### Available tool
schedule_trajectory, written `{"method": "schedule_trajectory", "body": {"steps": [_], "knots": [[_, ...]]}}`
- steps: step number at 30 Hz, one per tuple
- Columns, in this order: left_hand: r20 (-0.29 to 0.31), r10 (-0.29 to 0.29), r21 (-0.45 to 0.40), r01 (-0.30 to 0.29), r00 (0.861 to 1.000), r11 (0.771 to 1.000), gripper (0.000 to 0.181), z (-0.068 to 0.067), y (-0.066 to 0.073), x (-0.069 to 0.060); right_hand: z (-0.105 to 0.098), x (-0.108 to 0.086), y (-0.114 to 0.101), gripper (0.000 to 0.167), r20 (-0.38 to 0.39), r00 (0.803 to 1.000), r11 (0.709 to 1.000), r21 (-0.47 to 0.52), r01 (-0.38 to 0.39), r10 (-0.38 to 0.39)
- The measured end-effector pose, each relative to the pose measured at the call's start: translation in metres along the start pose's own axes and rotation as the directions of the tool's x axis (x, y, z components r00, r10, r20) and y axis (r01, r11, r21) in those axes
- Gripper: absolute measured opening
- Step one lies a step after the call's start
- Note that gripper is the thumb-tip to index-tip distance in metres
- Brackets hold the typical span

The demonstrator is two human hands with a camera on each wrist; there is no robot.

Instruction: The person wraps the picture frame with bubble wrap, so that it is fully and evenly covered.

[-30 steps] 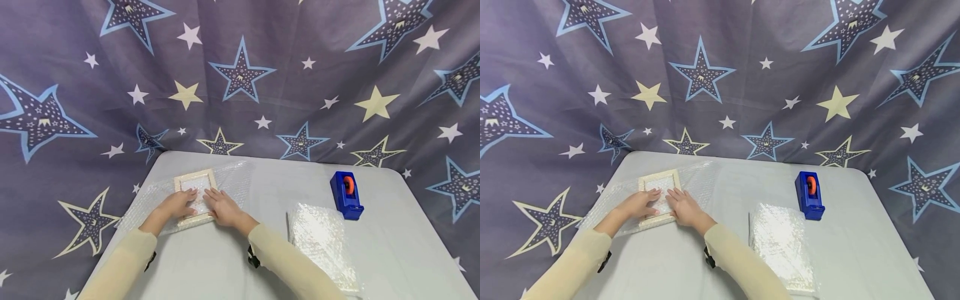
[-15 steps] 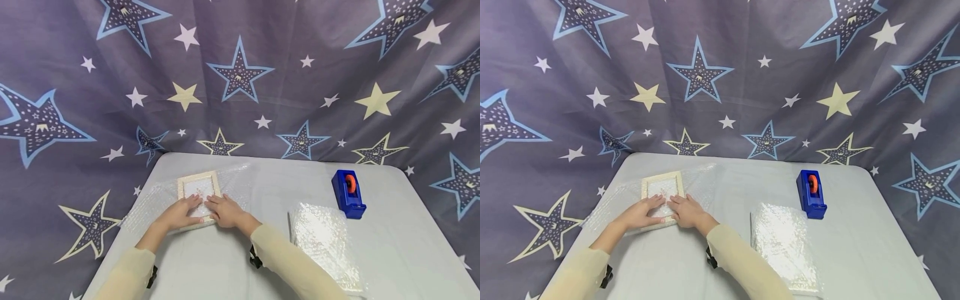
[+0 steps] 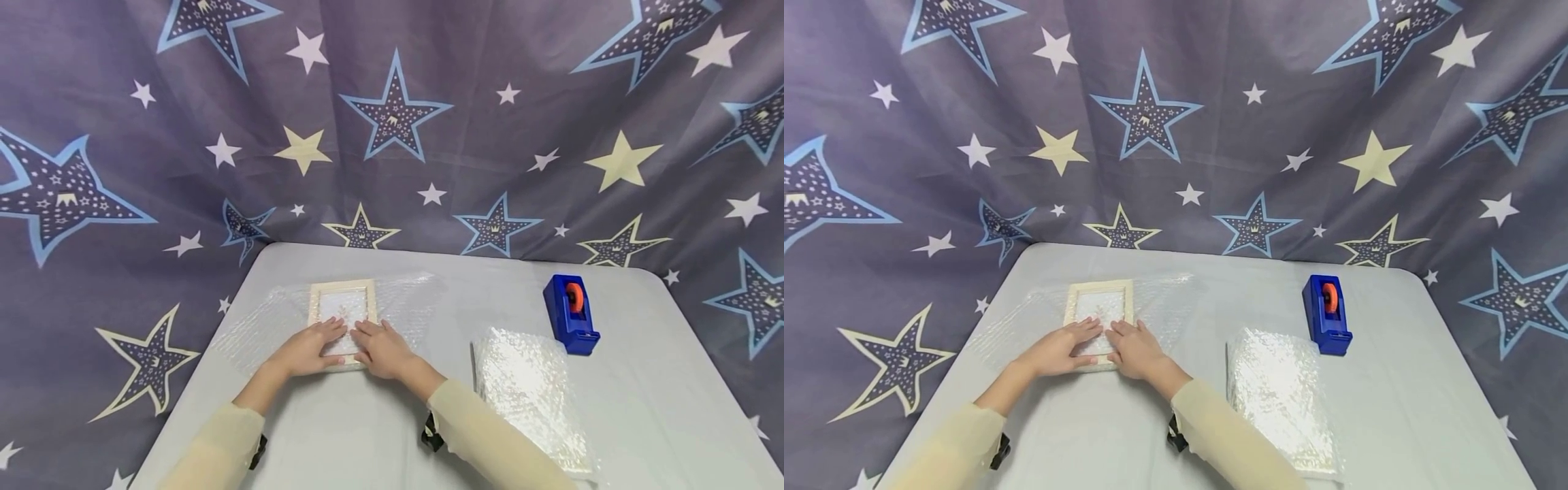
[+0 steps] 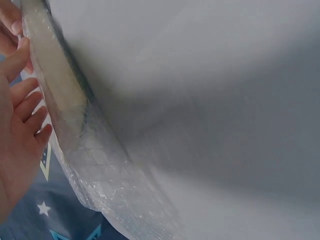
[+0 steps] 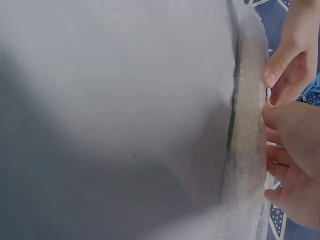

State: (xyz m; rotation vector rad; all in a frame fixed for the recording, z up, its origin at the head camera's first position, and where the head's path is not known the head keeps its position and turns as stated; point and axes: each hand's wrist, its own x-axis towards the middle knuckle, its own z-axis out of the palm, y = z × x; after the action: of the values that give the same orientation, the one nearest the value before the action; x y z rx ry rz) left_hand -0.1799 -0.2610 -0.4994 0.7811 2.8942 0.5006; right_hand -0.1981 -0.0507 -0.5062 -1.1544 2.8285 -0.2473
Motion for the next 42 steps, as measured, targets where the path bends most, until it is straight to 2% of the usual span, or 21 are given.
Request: {"method": "schedule_trajectory", "body": {"steps": [6, 11, 20, 24, 27, 28, 30, 32, 34, 35, 37, 40, 42], "knots": [[0.007, 0.026, 0.012, -0.026, 1.0, 1.0, 0.066, 0.004, 0.012, 0.01, -0.006, -0.014, 0.012, 0.05, -0.003, 1.0, 0.997, 0.076, -0.022, 0.022], [0.006, 0.055, 0.02, -0.055, 0.998, 0.998, 0.066, 0.004, 0.024, 0.018, -0.008, -0.025, 0.022, 0.05, -0.023, 0.999, 0.995, 0.09, -0.036, 0.038], [0.018, 0.067, 0.016, -0.067, 0.998, 0.998, 0.067, 0.008, 0.026, 0.024, -0.011, -0.032, 0.029, 0.051, -0.012, 0.999, 0.992, 0.12, -0.039, 0.041], [-0.003, 0.08, 0.021, -0.08, 0.997, 0.997, 0.067, 0.011, 0.023, 0.026, -0.014, -0.031, 0.036, 0.051, -0.032, 0.999, 0.974, 0.227, -0.024, 0.033], [-0.014, 0.093, 0.034, -0.092, 0.996, 0.995, 0.066, 0.013, 0.022, 0.028, -0.015, -0.03, 0.046, 0.046, -0.119, 0.99, 0.932, 0.361, -0.032, 0.081], [-0.012, 0.095, 0.035, -0.095, 0.995, 0.995, 0.065, 0.014, 0.022, 0.028, -0.015, -0.031, 0.05, 0.044, -0.158, 0.981, 0.913, 0.406, -0.042, 0.116], [-0.008, 0.104, 0.04, -0.103, 0.995, 0.994, 0.064, 0.015, 0.022, 0.029, -0.016, -0.032, 0.059, 0.041, -0.231, 0.95, 0.871, 0.486, -0.075, 0.21], [0.0, 0.106, 0.036, -0.105, 0.994, 0.994, 0.064, 0.017, 0.023, 0.029, -0.019, -0.036, 0.069, 0.038, -0.277, 0.905, 0.817, 0.564, -0.118, 0.322], [0.005, 0.104, 0.038, -0.104, 0.995, 0.994, 0.063, 0.018, 0.024, 0.028, -0.023, -0.039, 0.079, 0.038, -0.269, 0.852, 0.74, 0.646, -0.187, 0.449], [0.005, 0.103, 0.042, -0.104, 0.995, 0.994, 0.062, 0.018, 0.024, 0.028, -0.026, -0.041, 0.084, 0.038, -0.248, 0.824, 0.693, 0.685, -0.222, 0.509], [0.002, 0.101, 0.038, -0.101, 0.995, 0.994, 0.062, 0.018, 0.024, 0.027, -0.033, -0.045, 0.095, 0.039, -0.185, 0.758, 0.579, 0.762, -0.291, 0.625], [0.002, 0.097, 0.026, -0.097, 0.995, 0.995, 0.062, 0.019, 0.026, 0.027, -0.043, -0.05, 0.109, 0.046, -0.03, 0.649, 0.359, 0.852, -0.382, 0.76], [0.005, 0.095, 0.015, -0.095, 0.995, 0.995, 0.062, 0.019, 0.027, 0.027, -0.048, -0.052, 0.116, 0.052, 0.068, 0.594, 0.232, 0.881, -0.412, 0.801]]}}
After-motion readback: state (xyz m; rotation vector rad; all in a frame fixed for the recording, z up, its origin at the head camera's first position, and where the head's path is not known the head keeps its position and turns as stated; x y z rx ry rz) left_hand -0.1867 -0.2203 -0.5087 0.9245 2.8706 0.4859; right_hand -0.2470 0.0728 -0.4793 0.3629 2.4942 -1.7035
